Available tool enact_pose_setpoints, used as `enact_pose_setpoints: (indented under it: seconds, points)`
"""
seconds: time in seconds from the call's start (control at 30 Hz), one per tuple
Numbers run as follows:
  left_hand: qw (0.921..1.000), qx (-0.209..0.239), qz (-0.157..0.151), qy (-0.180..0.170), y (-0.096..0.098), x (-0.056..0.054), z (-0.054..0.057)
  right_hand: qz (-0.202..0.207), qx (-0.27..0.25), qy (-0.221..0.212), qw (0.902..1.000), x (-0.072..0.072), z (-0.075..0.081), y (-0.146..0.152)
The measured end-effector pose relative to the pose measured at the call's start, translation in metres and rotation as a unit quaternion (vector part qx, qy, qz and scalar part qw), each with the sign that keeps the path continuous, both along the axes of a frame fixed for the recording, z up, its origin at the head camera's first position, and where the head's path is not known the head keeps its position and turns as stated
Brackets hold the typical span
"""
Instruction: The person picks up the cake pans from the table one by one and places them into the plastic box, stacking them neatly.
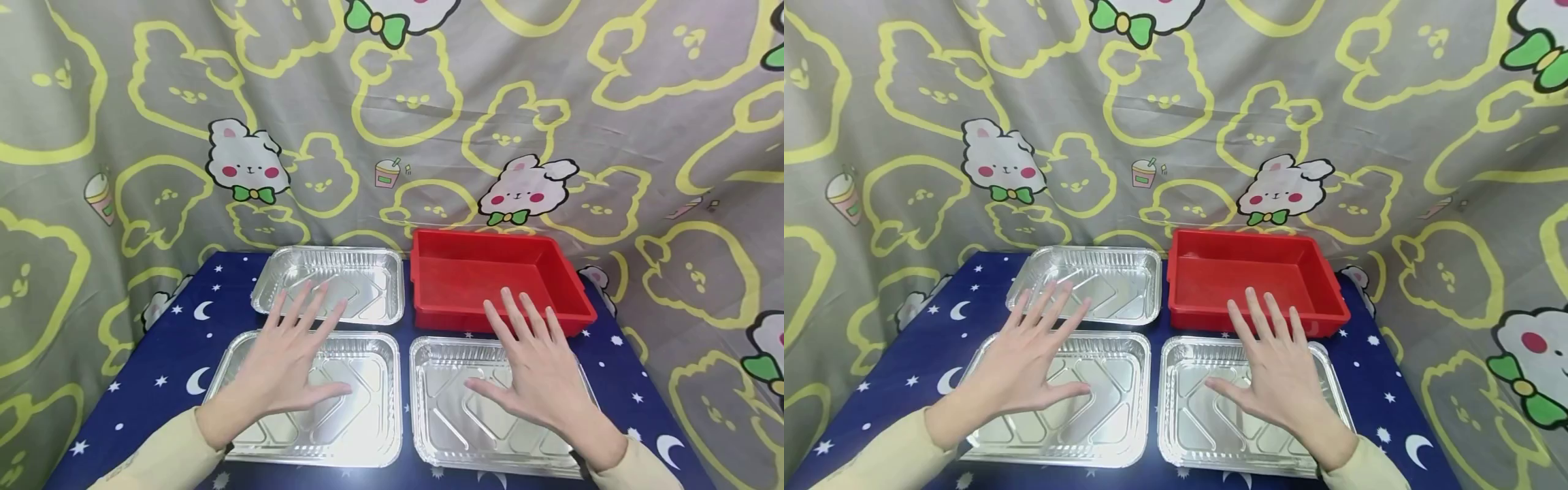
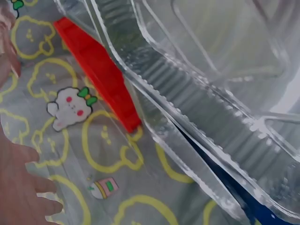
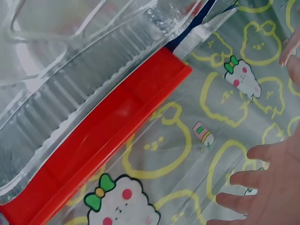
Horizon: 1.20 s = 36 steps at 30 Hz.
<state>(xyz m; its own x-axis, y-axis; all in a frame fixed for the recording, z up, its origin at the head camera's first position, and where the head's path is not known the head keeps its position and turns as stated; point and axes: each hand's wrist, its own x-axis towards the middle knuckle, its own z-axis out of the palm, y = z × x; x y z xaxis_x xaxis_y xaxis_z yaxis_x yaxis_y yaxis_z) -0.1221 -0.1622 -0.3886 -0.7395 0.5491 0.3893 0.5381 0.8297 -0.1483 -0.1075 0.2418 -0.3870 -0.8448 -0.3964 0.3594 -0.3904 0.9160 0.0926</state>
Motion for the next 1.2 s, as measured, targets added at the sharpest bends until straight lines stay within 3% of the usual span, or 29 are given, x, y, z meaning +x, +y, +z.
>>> enact_pose_setpoints:
  seconds: [0.37,0.53,0.67,0.83,1.2]
  points:
    - [0.9979,0.029,0.048,-0.033,-0.043,0.008,0.001,-0.044,-0.045,-0.009,0.998,0.005,0.01,0.027]
    - [0.9931,0.046,0.081,-0.072,-0.062,0.014,0.003,-0.063,-0.063,-0.024,0.9957,0.006,0.013,0.042]
    - [0.9843,0.054,0.114,-0.123,-0.077,0.018,0.004,-0.077,-0.071,-0.037,0.9938,0.002,0.012,0.056]
    - [0.9671,0.082,0.155,-0.184,-0.094,0.022,0.002,-0.093,-0.094,-0.062,0.9892,-0.003,0.01,0.074]
    - [0.9463,0.163,0.171,-0.221,-0.127,0.027,-0.011,-0.137,-0.181,-0.132,0.965,-0.016,0.01,0.111]
